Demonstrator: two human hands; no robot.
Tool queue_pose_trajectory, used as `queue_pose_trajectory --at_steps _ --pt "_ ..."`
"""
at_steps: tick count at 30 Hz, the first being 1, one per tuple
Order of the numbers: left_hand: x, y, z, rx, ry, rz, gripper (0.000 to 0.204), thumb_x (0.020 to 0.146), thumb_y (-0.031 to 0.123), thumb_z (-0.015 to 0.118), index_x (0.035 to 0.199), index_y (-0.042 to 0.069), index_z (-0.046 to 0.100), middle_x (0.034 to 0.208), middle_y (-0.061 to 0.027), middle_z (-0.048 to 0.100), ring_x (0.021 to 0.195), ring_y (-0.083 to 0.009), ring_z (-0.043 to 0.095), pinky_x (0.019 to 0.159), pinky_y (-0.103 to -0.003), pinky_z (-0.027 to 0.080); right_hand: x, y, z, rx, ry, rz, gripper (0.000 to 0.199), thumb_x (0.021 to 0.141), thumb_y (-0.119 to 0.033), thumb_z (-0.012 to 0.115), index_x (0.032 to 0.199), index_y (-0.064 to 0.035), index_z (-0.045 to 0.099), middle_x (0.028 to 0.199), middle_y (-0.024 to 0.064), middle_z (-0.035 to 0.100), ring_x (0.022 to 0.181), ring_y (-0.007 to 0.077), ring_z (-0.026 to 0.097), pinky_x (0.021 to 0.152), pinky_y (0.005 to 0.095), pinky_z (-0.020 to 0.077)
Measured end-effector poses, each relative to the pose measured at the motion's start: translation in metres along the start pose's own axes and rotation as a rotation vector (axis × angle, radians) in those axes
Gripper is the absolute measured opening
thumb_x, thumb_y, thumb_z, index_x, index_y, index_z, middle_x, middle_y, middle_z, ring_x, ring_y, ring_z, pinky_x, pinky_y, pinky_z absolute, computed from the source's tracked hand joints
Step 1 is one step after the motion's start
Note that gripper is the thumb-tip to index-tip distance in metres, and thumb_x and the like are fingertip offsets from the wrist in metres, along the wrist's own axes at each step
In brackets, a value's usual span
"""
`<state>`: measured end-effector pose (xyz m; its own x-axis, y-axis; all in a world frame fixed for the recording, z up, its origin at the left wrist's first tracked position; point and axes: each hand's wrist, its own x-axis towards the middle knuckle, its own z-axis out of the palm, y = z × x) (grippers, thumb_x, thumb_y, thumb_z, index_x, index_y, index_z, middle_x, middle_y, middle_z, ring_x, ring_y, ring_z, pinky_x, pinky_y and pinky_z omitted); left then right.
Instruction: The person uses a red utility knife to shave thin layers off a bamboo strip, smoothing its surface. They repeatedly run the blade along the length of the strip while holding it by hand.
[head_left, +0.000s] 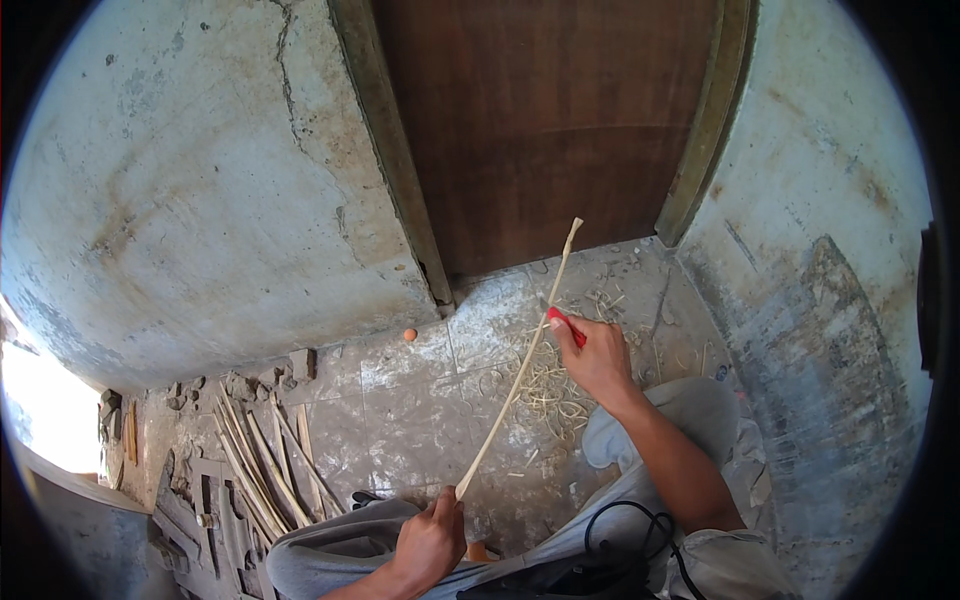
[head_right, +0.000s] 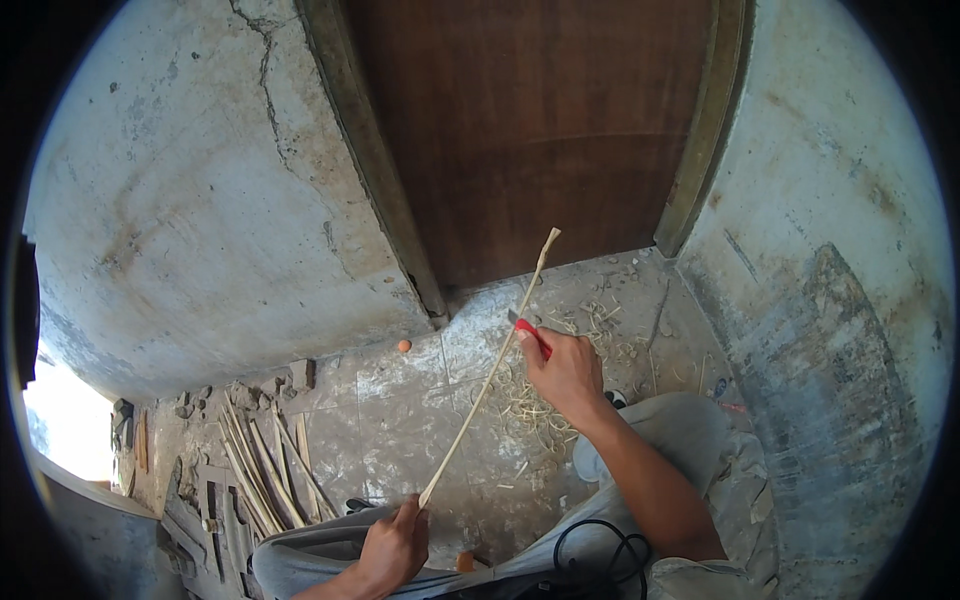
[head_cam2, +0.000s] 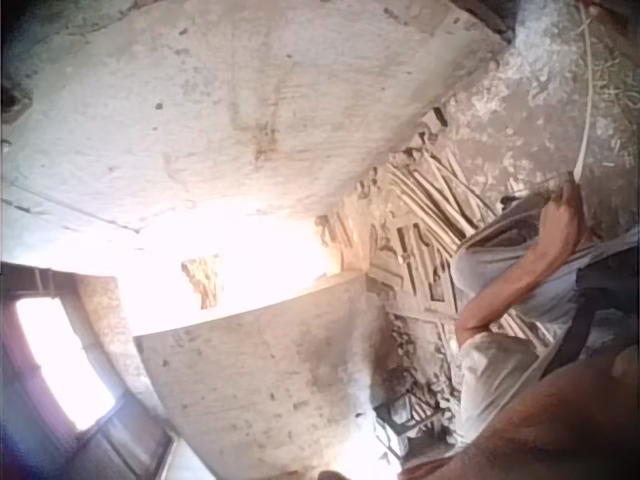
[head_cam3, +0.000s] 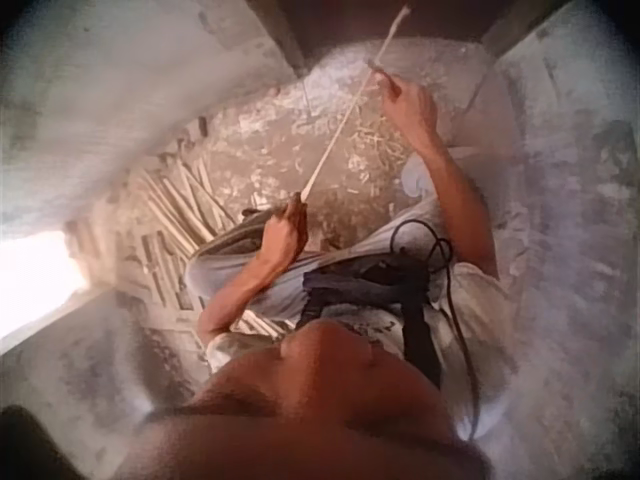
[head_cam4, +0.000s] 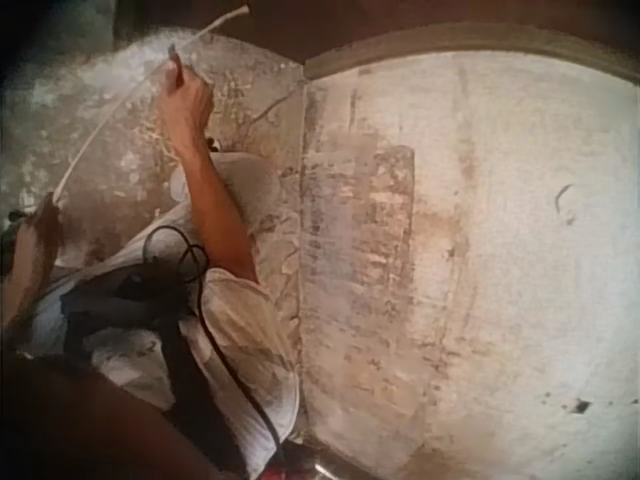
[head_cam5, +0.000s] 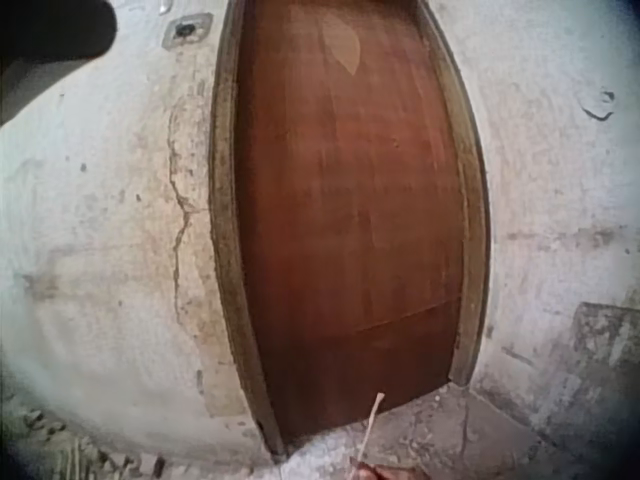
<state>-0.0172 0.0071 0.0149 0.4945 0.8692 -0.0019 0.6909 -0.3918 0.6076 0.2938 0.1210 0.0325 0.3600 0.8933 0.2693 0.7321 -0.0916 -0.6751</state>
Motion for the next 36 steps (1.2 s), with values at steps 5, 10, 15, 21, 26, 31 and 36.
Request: queue_pose_trajectory --at_steps 5,10,15,21,26,31,36 --pt "-0.044 0.000 -0.021 0.016 -0.119 -0.192 0.034 0.095 0.007 0.055 0.125 -0.006 0.056 0.080 -0.0265 0.063 0.072 -0.0419 0.064 0.060 -0.051 0.049 0.008 0.000 -0.010 0.012 0.036 0.001 0.035 0.097 -0.037 0.061 0.091 -0.0042 0.073 0.070 0.0216 0.067 0.068 0.0437 0.066 0.061 0.0500 0.0499" --pt "-0.092 -0.033 -0.020 0.096 -0.069 -0.007 0.035 0.092 0.004 0.058 0.124 -0.010 0.055 0.088 -0.0282 0.065 0.072 -0.0425 0.064 0.056 -0.050 0.050 -0.001 0.000 -0.006 0.001 0.043 -0.049 0.034 0.096 -0.037 0.062 0.092 -0.0054 0.073 0.070 0.0204 0.067 0.067 0.0421 0.066 0.061 0.0498 0.0500" --pt "-0.108 -0.029 -0.036 0.248 -0.084 -0.048 0.043 0.091 0.005 0.059 0.132 -0.008 0.052 0.091 -0.0300 0.066 0.074 -0.0445 0.064 0.054 -0.048 0.051 0.008 0.012 -0.013 0.019 0.115 -0.008 0.035 0.096 -0.037 0.063 0.094 -0.0027 0.073 0.069 0.0203 0.067 0.065 0.0396 0.067 0.060 0.0463 0.0503" --pt "-0.085 -0.027 -0.061 0.248 0.135 -0.100 0.044 0.095 0.009 0.058 0.136 -0.003 0.051 0.082 -0.0265 0.066 0.061 -0.0428 0.062 0.053 -0.050 0.048 -0.004 -0.003 -0.010 0.243 0.106 -0.080 0.033 0.095 -0.033 0.066 0.094 -0.0002 0.073 0.068 0.0175 0.067 0.060 0.0308 0.067 0.057 0.0385 0.0507" --pt "-0.031 0.002 -0.094 0.366 0.248 -0.136 0.028 0.097 0.013 0.059 0.122 0.002 0.058 0.074 -0.0191 0.065 0.057 -0.0363 0.063 0.051 -0.047 0.048 -0.018 -0.009 -0.006 0.282 0.072 -0.267 0.028 0.094 -0.028 0.069 0.098 -0.0006 0.072 0.071 0.0166 0.069 0.061 0.0238 0.069 0.055 0.0351 0.0507" --pt "0.028 0.008 -0.104 0.440 0.325 -0.140 0.023 0.093 0.015 0.065 0.115 0.012 0.062 0.076 -0.0117 0.067 0.068 -0.0344 0.068 0.057 -0.044 0.051 -0.030 -0.019 0.003 0.439 0.085 -0.326 0.027 0.094 -0.026 0.070 0.101 0.0009 0.071 0.077 0.0154 0.071 0.062 0.0240 0.069 0.057 0.0334 0.0523" --pt "0.074 0.007 -0.063 0.443 0.382 -0.024 0.015 0.094 0.016 0.064 0.107 0.009 0.064 0.077 -0.0115 0.068 0.070 -0.0328 0.069 0.058 -0.043 0.052 -0.051 -0.022 0.025 0.446 -0.044 -0.322 0.026 0.094 -0.024 0.070 0.101 0.0014 0.070 0.077 0.0155 0.071 0.062 0.0238 0.069 0.057 0.0325 0.0528"
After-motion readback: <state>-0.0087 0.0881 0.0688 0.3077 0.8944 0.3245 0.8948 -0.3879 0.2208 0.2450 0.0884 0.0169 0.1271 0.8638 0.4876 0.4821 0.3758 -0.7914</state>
